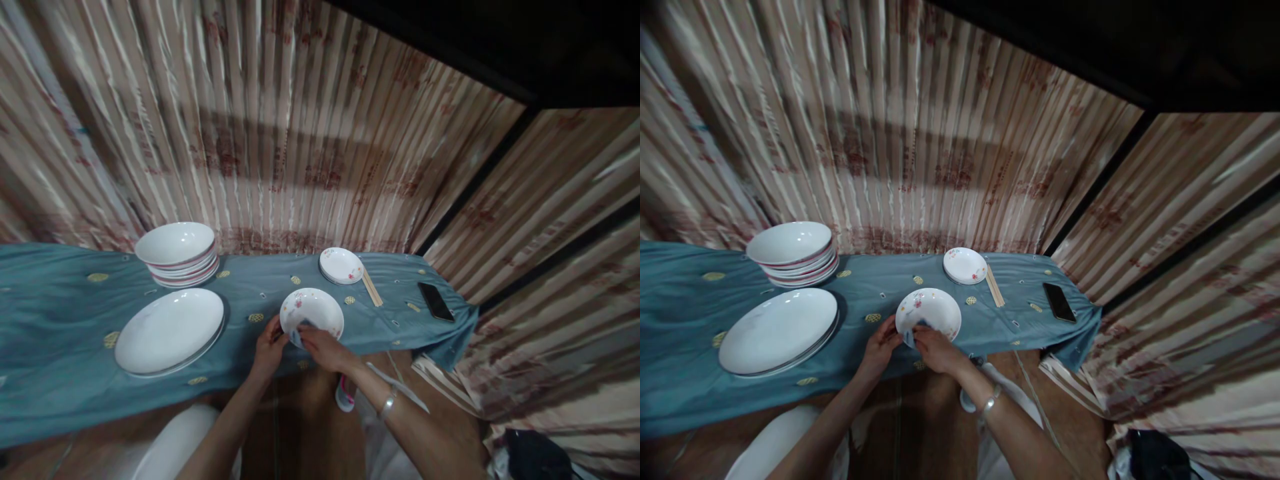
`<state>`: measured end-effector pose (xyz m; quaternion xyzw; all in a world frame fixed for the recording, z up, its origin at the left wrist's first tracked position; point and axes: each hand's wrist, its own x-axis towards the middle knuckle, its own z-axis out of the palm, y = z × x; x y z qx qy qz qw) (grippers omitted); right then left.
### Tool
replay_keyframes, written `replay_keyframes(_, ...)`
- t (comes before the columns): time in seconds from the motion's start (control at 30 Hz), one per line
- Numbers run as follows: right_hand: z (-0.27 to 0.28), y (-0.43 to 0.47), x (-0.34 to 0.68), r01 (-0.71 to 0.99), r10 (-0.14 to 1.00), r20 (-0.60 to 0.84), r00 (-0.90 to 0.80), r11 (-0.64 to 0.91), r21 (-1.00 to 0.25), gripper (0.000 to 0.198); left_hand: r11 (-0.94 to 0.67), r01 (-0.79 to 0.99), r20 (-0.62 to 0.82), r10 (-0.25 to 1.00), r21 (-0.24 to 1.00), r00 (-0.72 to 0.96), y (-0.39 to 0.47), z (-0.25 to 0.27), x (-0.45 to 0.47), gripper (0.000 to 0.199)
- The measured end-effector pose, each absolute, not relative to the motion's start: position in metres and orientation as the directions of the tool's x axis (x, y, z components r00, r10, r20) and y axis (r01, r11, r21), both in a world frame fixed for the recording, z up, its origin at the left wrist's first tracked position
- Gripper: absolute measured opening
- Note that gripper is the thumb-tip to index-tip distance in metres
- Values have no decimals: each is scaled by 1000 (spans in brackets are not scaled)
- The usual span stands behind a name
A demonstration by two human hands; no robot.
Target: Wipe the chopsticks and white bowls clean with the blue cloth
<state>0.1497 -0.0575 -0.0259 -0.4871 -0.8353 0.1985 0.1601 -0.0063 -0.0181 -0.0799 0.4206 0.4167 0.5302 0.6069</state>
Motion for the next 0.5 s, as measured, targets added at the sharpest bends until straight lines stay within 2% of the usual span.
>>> replay_keyframes(0.1, -20, -71, 174, 805, 902, 6, -431, 387, -450, 31, 79, -304, -55, 995, 949, 86, -18, -80, -6, 51)
replay_keyframes(0.27, -21, -56, 197, 925, 957, -41, -287, 266, -270, 34, 85, -286, -62, 994, 955, 88, -18, -81, -6, 52)
replay_keyframes(0.4, -30, -27, 196, 979, 987, 54, -150, 156, -134, 30, 100, -281, -75, 992, 955, 98, -17, -80, -5, 52)
replay_keyframes(0.5, -40, -8, 188, 984, 986, 126, -113, 128, -121, 28, 101, -296, -75, 992, 950, 100, -18, -79, -5, 54)
